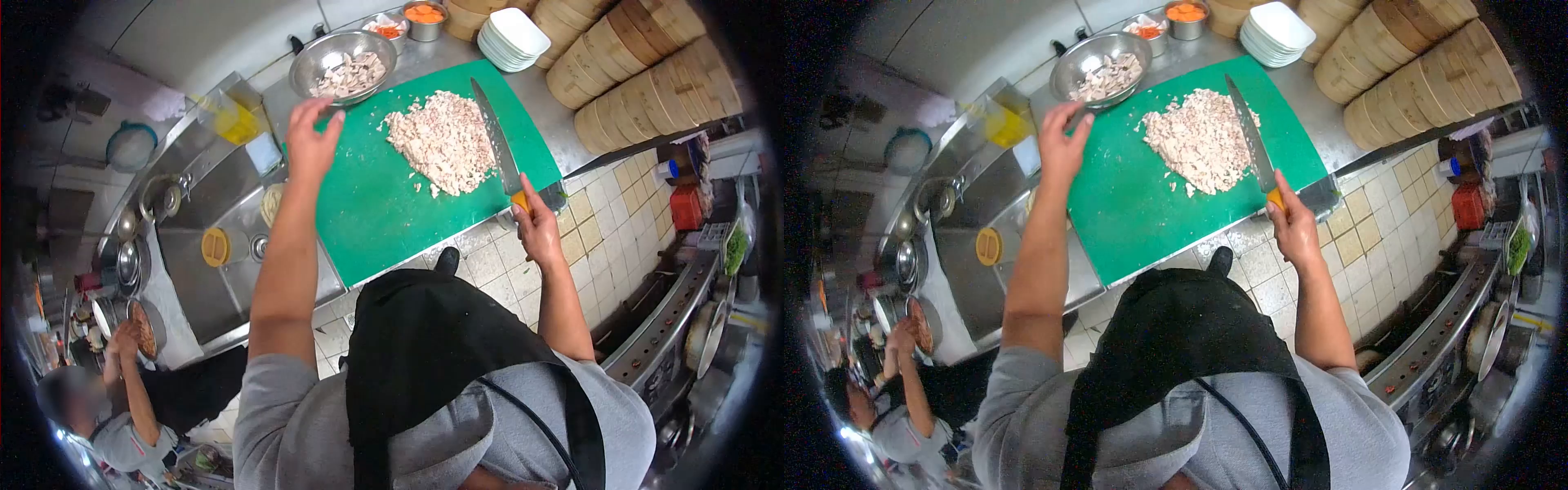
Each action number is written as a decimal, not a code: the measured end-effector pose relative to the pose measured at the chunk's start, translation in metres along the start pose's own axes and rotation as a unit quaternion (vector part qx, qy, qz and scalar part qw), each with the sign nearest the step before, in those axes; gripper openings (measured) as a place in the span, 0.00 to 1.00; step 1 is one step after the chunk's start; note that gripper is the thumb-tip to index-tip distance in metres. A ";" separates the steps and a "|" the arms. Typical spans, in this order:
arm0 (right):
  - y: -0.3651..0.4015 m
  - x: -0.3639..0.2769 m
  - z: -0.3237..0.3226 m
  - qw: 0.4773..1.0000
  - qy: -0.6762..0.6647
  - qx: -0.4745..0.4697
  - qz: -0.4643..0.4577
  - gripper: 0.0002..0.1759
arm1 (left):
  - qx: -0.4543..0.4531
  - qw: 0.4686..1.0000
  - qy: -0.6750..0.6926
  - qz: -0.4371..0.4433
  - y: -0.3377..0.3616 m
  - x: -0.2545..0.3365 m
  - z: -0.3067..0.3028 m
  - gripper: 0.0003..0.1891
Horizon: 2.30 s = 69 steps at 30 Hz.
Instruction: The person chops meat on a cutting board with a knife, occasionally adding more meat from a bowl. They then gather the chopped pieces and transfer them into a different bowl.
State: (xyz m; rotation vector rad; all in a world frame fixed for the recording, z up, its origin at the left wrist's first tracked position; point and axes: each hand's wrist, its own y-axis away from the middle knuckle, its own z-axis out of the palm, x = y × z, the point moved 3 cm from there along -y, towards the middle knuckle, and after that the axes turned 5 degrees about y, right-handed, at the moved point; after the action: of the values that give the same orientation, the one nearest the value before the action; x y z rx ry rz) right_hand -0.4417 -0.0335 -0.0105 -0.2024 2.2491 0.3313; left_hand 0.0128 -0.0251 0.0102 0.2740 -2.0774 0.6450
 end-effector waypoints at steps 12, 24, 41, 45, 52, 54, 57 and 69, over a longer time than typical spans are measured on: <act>0.065 0.029 -0.052 0.997 -0.021 0.074 -0.010 0.34 | -0.280 0.937 -0.186 -0.094 -0.170 -0.120 0.110 0.47; 0.117 0.069 -0.067 0.986 0.024 0.147 0.075 0.35 | -0.198 0.872 -0.409 -0.184 -0.203 -0.138 0.103 0.40; 0.127 0.067 -0.047 0.988 0.044 0.136 0.060 0.35 | -0.224 0.943 -0.247 0.007 -0.191 -0.100 0.126 0.24; 0.132 0.058 -0.049 0.989 0.036 0.093 0.109 0.36 | -0.249 0.926 -0.280 0.040 -0.191 -0.102 0.120 0.23; 0.126 0.055 -0.047 0.988 0.053 0.111 0.091 0.35 | -0.029 0.994 -0.101 -0.013 -0.215 -0.093 0.074 0.18; 0.121 0.050 -0.048 0.989 0.054 0.113 0.080 0.35 | 0.000 0.997 0.022 -0.078 -0.212 -0.073 0.060 0.12; 0.112 0.044 -0.044 0.991 0.042 0.090 0.094 0.35 | -0.004 0.998 0.064 0.005 -0.181 -0.067 0.045 0.08; 0.084 0.006 -0.021 0.998 0.013 0.053 0.015 0.36 | -0.193 0.953 -0.120 0.200 0.056 -0.068 0.088 0.17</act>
State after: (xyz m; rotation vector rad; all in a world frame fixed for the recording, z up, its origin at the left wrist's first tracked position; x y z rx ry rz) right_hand -0.4821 0.0398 0.0126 -0.1174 2.2911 0.2269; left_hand -0.0359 -0.0292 -0.1045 -0.3157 -2.4674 0.4356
